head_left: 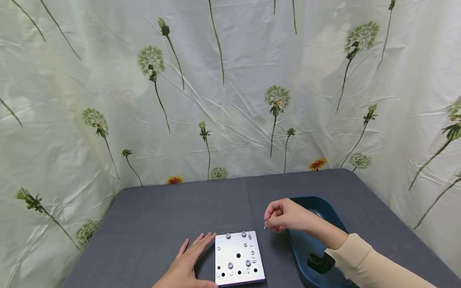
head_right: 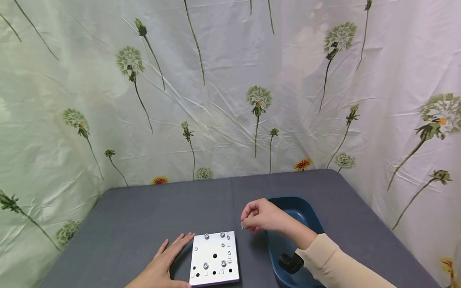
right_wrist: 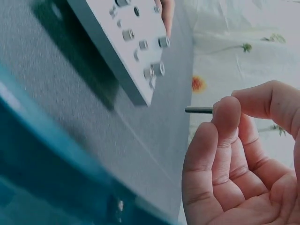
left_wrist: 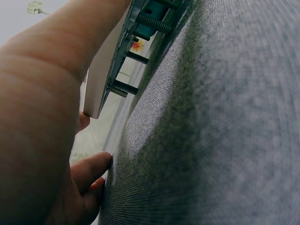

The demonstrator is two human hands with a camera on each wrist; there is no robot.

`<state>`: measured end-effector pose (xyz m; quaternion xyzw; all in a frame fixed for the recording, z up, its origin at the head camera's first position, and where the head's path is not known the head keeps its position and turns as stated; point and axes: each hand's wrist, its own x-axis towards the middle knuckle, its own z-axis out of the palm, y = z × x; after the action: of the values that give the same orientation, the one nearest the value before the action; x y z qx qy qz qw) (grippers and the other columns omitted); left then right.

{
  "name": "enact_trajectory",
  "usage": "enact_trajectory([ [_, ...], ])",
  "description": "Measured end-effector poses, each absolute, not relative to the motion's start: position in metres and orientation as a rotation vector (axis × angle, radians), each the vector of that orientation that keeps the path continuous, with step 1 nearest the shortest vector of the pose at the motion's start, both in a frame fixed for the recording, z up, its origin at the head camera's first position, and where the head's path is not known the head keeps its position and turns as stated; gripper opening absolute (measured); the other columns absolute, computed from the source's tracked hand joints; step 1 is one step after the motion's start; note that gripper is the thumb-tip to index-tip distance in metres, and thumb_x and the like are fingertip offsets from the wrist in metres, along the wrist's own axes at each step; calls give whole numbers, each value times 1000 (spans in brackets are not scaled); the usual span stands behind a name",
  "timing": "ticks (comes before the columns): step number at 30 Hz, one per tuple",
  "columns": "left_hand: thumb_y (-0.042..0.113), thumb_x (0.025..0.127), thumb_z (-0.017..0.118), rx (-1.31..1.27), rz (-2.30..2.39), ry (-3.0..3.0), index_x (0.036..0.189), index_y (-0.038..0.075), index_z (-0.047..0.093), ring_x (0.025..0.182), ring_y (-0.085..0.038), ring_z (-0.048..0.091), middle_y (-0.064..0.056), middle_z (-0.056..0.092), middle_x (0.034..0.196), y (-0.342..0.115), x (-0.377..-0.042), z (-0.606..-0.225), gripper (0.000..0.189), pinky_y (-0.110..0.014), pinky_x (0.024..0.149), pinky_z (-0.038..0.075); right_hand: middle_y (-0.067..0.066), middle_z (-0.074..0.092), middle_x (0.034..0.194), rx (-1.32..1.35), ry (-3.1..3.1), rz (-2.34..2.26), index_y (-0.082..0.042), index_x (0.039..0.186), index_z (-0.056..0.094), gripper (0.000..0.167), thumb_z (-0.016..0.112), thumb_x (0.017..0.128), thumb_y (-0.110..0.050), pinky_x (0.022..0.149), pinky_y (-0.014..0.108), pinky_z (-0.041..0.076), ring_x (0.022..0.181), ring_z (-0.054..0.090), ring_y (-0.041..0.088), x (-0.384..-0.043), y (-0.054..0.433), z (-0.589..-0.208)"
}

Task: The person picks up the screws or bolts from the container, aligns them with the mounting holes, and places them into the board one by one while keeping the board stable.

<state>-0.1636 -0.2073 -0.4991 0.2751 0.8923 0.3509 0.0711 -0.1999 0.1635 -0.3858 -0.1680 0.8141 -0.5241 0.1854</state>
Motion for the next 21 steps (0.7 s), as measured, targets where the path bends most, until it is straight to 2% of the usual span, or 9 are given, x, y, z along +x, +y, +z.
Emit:
enact_trajectory([
  [10, 61, 76, 93, 790, 1063, 2677, 169, 37, 35, 158, -50, 36, -4, 41, 174, -205, -161, -495, 112, -88, 117, 13, -1, 69, 73, -505, 2197, -1475, 7, 100, 70, 15, 77, 92, -4, 65, 22, 57, 68, 65, 11, -190, 138, -389],
  [14, 61, 76, 92, 764, 1050, 2670, 169, 40, 34, 159, -48, 35, -1, 40, 174, -205, -160, -495, 112, -88, 118, 12, -2, 69, 73, -524, 2166, -1463, 6, 99, 71, 12, 76, 92, -2, 64, 21, 57, 68, 65, 11, -186, 131, -391],
  [21, 63, 76, 92, 722, 1021, 2662, 170, 39, 31, 163, -46, 30, -5, 38, 175, -203, -161, -491, 115, -85, 121, 8, -3, 68, 71, -523, 2130, -1430, -2, 95, 73, 4, 74, 91, 0, 62, 21, 56, 65, 65, 10, -177, 125, -394],
])
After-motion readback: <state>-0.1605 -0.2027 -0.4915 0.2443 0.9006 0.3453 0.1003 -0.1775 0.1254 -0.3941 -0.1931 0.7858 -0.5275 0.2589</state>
